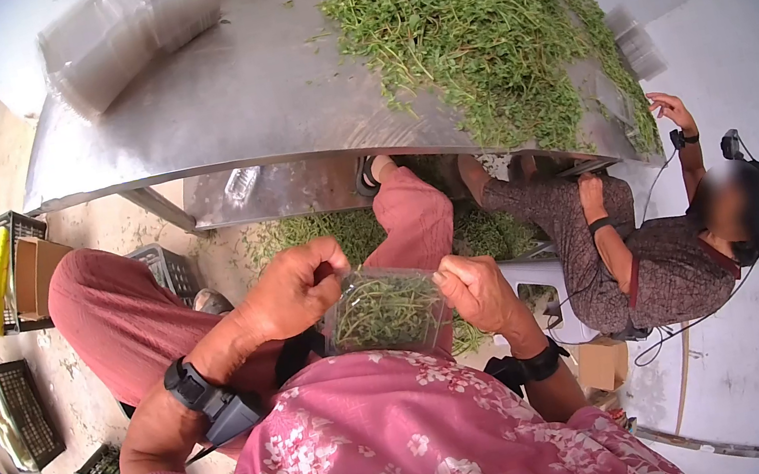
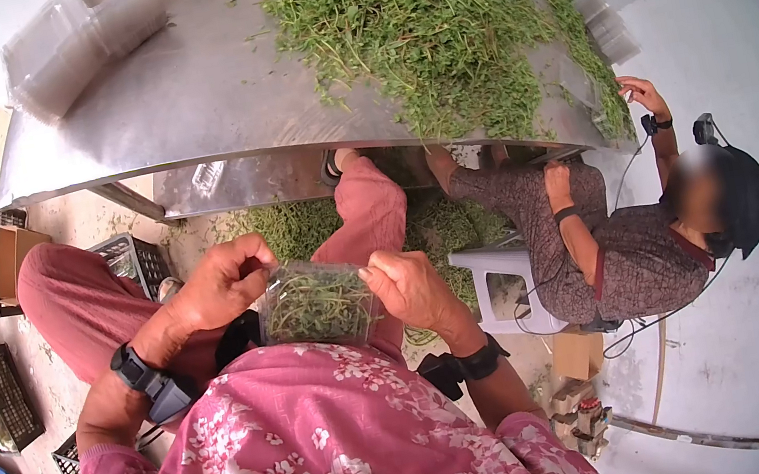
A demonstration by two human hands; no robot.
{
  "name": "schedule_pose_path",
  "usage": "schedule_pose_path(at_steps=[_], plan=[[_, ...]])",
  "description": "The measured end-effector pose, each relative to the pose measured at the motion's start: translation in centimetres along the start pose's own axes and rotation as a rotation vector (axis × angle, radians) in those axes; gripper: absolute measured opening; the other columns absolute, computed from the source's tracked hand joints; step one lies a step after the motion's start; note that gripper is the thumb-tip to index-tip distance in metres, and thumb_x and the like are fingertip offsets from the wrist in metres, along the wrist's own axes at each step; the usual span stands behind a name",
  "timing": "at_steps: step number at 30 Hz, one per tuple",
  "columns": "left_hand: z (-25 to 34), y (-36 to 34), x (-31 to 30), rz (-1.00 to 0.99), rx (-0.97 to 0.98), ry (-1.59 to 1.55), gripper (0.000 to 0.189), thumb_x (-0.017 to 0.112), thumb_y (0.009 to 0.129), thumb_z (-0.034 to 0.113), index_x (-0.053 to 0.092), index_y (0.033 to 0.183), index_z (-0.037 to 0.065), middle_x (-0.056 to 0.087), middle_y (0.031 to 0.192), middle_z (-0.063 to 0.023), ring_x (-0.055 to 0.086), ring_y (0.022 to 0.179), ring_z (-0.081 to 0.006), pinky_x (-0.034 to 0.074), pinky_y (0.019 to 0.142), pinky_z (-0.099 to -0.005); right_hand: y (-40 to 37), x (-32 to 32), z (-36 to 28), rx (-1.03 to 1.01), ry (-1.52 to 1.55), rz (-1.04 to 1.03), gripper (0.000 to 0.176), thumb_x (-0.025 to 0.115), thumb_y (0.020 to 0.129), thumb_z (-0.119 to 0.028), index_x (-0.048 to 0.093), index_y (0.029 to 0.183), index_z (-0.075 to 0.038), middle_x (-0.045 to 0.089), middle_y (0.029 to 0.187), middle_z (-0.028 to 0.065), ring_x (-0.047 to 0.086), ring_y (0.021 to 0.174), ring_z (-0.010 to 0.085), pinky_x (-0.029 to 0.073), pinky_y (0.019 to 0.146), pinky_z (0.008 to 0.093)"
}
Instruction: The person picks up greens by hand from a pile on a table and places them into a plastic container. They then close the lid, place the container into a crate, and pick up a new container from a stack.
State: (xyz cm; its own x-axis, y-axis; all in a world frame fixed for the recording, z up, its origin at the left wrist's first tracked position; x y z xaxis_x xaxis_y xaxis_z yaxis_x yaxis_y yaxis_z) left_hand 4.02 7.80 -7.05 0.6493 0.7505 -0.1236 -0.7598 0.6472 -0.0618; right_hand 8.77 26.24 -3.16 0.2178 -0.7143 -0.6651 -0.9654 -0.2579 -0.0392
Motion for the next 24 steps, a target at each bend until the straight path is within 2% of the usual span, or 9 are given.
schedule_pose_path(at_steps=[3,6,7,10,12,15,18,21,24], plan=[[-0.1,0.1,-0.1,0.031,-0.07,0.075,0.01,0.054,0.085,-0.003,0.057,0.093,0.002,0.056,0.078,-0.0006,0.05,0.073,-0.0074,0.043,0.063,-0.0248,0.3,0.0,-0.2,-0.002,-0.004,0.011,0.037,0.051,0.097,-0.024,0.046,0.069,0.0,0.049,0.055,0.0105,0.052,0.049,0.0232,0.039,0.05,0.0358],[-1.0,0.2,-0.5,0.059,-0.081,0.092,0.01,0.054,0.085,-0.002,0.058,0.093,0.002,0.057,0.074,-0.0022,0.052,0.07,-0.0093,0.045,0.063,-0.0266,0.5,0.3,0.1,0.06,0.01,-0.018,0.031,0.056,0.094,-0.018,0.047,0.073,0.002,0.048,0.064,0.0214,0.049,0.058,0.0409,0.039,0.054,0.0428],[-1.5,0.4,-0.5,0.065,-0.073,0.087,0.01,0.055,0.085,-0.001,0.058,0.094,0.002,0.057,0.073,-0.003,0.053,0.069,-0.0102,0.046,0.062,-0.0275,0.6,0.3,0.2,0.079,0.016,-0.019,0.031,0.056,0.094,-0.019,0.047,0.073,0.003,0.047,0.064,0.0215,0.049,0.058,0.0403,0.039,0.054,0.0426],[-3.1,0.7,0.1,0.008,-0.109,-0.247,0.005,0.057,0.089,0.003,0.059,0.093,0.001,0.057,0.075,0.0009,0.053,0.071,-0.0082,0.046,0.063,-0.026,0.5,0.1,0.7,0.117,0.036,-0.016,0.033,0.056,0.094,-0.019,0.046,0.072,0.003,0.046,0.062,0.0216,0.047,0.056,0.0385,0.039,0.054,0.042],[-3.1,0.7,0.3,-0.036,-0.145,-0.226,0.006,0.058,0.091,0.006,0.06,0.093,0.0,0.057,0.077,0.0025,0.052,0.071,-0.007,0.045,0.063,-0.0249,0.4,0.3,1.1,0.108,0.056,-0.004,0.034,0.056,0.095,-0.02,0.045,0.072,0.003,0.045,0.062,0.0213,0.045,0.055,0.0369,0.038,0.053,0.0415],[-2.6,0.5,0.2,-0.044,-0.213,-0.213,0.008,0.06,0.092,0.009,0.06,0.092,0.001,0.056,0.077,0.003,0.051,0.071,-0.006,0.044,0.063,-0.0236,0.2,0.3,1.3,0.064,-0.011,0.004,0.038,0.05,0.097,-0.025,0.047,0.069,0.001,0.051,0.055,0.0112,0.052,0.049,0.0224,0.039,0.05,0.0353],[-2.8,0.4,0.2,-0.05,-0.215,-0.19,0.009,0.06,0.095,0.011,0.059,0.094,0.002,0.055,0.078,0.0036,0.05,0.071,-0.0043,0.043,0.062,-0.0222,0.0,0.4,1.6,0.071,0.017,0.009,0.039,0.05,0.098,-0.027,0.048,0.07,0.0,0.052,0.055,0.0101,0.054,0.05,0.0215,0.04,0.051,0.0341],[-3.5,0.6,0.5,-0.06,-0.197,-0.206,0.01,0.061,0.096,0.012,0.058,0.095,0.003,0.054,0.077,0.0041,0.049,0.069,-0.0039,0.042,0.061,-0.0219,0.0,0.3,1.6,0.105,0.069,0.015,0.034,0.055,0.095,-0.02,0.045,0.072,0.002,0.043,0.061,0.0203,0.043,0.053,0.0353,0.037,0.053,0.0409],[-3.2,0.7,0.7,-0.077,-0.175,-0.229,0.01,0.061,0.095,0.013,0.057,0.093,0.004,0.052,0.075,0.0043,0.048,0.068,-0.0041,0.041,0.06,-0.0222,0.0,0.2,1.6,0.106,0.075,0.014,0.034,0.055,0.096,-0.02,0.044,0.072,0.002,0.043,0.061,0.0202,0.042,0.053,0.0353,0.037,0.053,0.0407]])
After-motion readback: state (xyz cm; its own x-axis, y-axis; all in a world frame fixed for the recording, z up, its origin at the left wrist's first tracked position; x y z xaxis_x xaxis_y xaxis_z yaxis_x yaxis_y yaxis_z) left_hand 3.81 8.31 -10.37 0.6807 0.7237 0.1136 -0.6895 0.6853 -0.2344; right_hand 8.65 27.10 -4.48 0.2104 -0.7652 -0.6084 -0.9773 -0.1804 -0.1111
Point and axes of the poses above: each hand's wrist, its own y-axis towards the middle knuckle, its own x-axis out of the palm, z = x × y, the point moved 10 cm from there along y, towards the middle knuckle
